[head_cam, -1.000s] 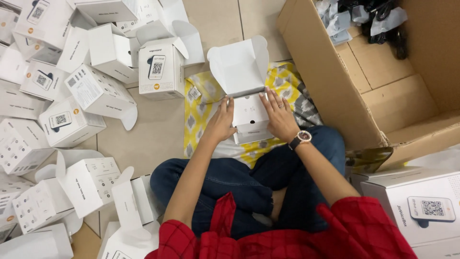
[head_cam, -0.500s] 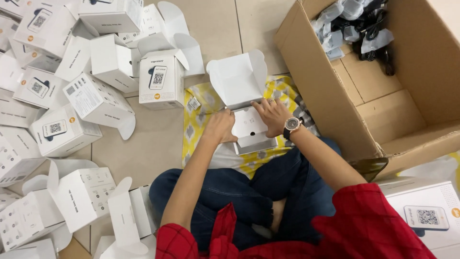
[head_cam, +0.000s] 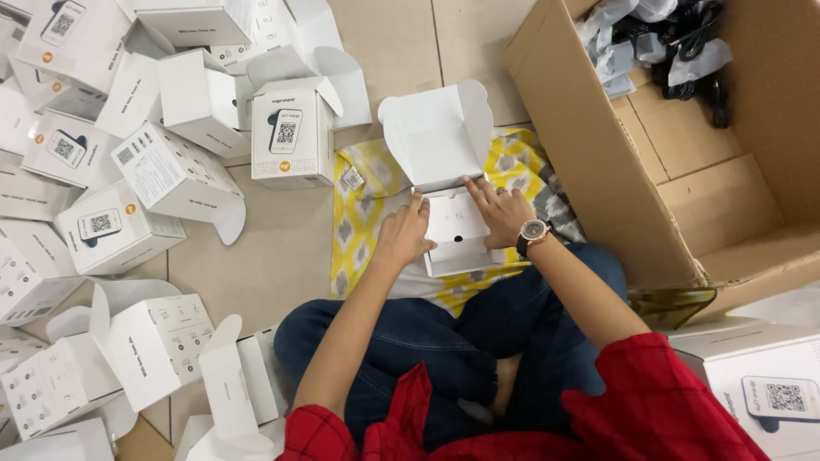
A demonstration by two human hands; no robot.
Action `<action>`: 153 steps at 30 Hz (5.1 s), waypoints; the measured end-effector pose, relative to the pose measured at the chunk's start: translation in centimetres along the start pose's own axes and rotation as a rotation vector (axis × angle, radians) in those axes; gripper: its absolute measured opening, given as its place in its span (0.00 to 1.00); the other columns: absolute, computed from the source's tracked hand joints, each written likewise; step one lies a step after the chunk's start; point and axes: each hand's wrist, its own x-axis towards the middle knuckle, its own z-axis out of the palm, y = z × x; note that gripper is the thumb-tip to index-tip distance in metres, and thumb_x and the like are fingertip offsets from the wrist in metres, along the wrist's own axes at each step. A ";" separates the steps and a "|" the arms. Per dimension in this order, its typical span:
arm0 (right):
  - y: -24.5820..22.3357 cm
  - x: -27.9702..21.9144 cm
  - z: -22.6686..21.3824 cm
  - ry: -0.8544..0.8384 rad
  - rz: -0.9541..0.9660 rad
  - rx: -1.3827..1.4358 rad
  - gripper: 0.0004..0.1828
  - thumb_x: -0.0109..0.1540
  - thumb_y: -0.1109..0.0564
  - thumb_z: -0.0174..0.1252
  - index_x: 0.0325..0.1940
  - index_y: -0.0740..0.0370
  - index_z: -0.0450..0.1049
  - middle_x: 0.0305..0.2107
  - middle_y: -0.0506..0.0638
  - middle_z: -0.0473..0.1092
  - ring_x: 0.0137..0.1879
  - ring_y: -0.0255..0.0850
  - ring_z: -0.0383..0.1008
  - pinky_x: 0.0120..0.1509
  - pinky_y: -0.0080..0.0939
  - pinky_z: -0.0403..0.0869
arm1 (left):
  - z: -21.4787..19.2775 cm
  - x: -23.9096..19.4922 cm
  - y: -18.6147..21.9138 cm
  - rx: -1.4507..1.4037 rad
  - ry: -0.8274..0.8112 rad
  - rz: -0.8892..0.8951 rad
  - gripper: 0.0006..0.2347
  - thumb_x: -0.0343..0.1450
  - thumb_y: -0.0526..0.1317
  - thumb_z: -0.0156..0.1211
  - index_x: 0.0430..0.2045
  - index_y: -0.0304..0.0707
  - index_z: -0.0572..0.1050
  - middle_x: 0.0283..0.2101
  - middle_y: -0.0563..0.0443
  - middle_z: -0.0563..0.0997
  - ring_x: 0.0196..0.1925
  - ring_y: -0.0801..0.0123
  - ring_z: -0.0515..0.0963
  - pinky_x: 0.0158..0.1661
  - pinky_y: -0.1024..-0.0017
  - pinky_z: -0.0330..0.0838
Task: The person packages electronic devices and power adapters into white retail boxes while sitting on the floor.
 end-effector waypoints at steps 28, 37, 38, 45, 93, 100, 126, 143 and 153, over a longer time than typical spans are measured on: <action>-4.9 -3.1 5.5 0.245 0.481 0.656 0.52 0.60 0.47 0.62 0.81 0.46 0.40 0.53 0.60 0.70 0.40 0.56 0.79 0.40 0.55 0.77 | 3.9 7.2 -2.7 -0.394 0.496 -0.430 0.32 0.62 0.58 0.74 0.51 0.30 0.75 0.63 0.19 0.58 0.65 0.32 0.58 0.58 0.50 0.62; -4.9 -1.8 5.0 0.245 0.563 0.597 0.51 0.57 0.42 0.66 0.77 0.52 0.47 0.49 0.57 0.73 0.40 0.53 0.80 0.38 0.53 0.77 | 3.0 1.6 0.5 -0.538 0.577 -0.135 0.37 0.69 0.56 0.64 0.64 0.21 0.63 0.63 0.25 0.64 0.61 0.39 0.71 0.57 0.55 0.70; -5.0 -2.1 4.4 0.262 0.588 0.641 0.51 0.57 0.44 0.67 0.77 0.55 0.47 0.49 0.58 0.73 0.40 0.54 0.80 0.39 0.53 0.77 | 3.0 -0.3 1.6 -0.515 0.609 -0.103 0.37 0.69 0.54 0.65 0.65 0.21 0.62 0.63 0.22 0.65 0.60 0.38 0.71 0.56 0.54 0.69; -1.3 2.2 25.1 0.741 0.393 0.714 0.21 0.59 0.59 0.60 0.57 0.64 0.73 0.47 0.61 0.77 0.53 0.58 0.78 0.55 0.52 0.75 | 4.4 -5.7 4.1 -0.569 0.489 -0.107 0.20 0.68 0.51 0.69 0.47 0.35 0.79 0.50 0.36 0.81 0.53 0.42 0.77 0.53 0.54 0.72; -1.0 -19.7 -10.0 -0.086 -0.311 1.373 0.24 0.69 0.52 0.49 0.66 0.67 0.71 0.53 0.58 0.79 0.61 0.48 0.80 0.68 0.45 0.73 | -4.2 -13.7 9.0 -0.687 -0.023 -0.074 0.17 0.76 0.55 0.56 0.43 0.41 0.81 0.52 0.46 0.84 0.59 0.55 0.83 0.60 0.60 0.74; -2.3 -5.8 3.2 0.620 0.182 1.159 0.31 0.72 0.49 0.47 0.77 0.65 0.54 0.72 0.65 0.56 0.78 0.53 0.54 0.78 0.51 0.55 | 1.4 -5.3 6.7 -0.484 0.658 -0.093 0.35 0.71 0.52 0.66 0.68 0.27 0.60 0.70 0.31 0.63 0.70 0.42 0.65 0.65 0.50 0.60; -5.6 -5.7 9.4 0.397 0.566 1.074 0.33 0.70 0.35 0.46 0.55 0.68 0.76 0.33 0.73 0.75 0.42 0.66 0.78 0.48 0.57 0.75 | 8.4 -5.8 6.3 -1.002 0.491 -0.503 0.30 0.61 0.54 0.72 0.49 0.29 0.75 0.44 0.37 0.83 0.49 0.51 0.81 0.52 0.60 0.74; -6.3 -6.6 7.3 0.389 0.515 1.058 0.36 0.66 0.37 0.51 0.65 0.70 0.66 0.32 0.73 0.75 0.39 0.64 0.79 0.47 0.56 0.76 | 15.3 -4.0 3.6 -1.044 0.411 -0.477 0.37 0.59 0.51 0.80 0.54 0.20 0.69 0.53 0.28 0.77 0.57 0.44 0.74 0.55 0.58 0.73; -5.1 -5.0 10.6 0.420 0.390 1.222 0.49 0.59 0.37 0.67 0.69 0.75 0.58 0.51 0.72 0.72 0.55 0.56 0.77 0.59 0.50 0.74 | 12.8 -4.3 4.1 -1.011 0.441 -0.326 0.46 0.48 0.48 0.83 0.60 0.30 0.66 0.58 0.34 0.75 0.58 0.49 0.77 0.56 0.59 0.74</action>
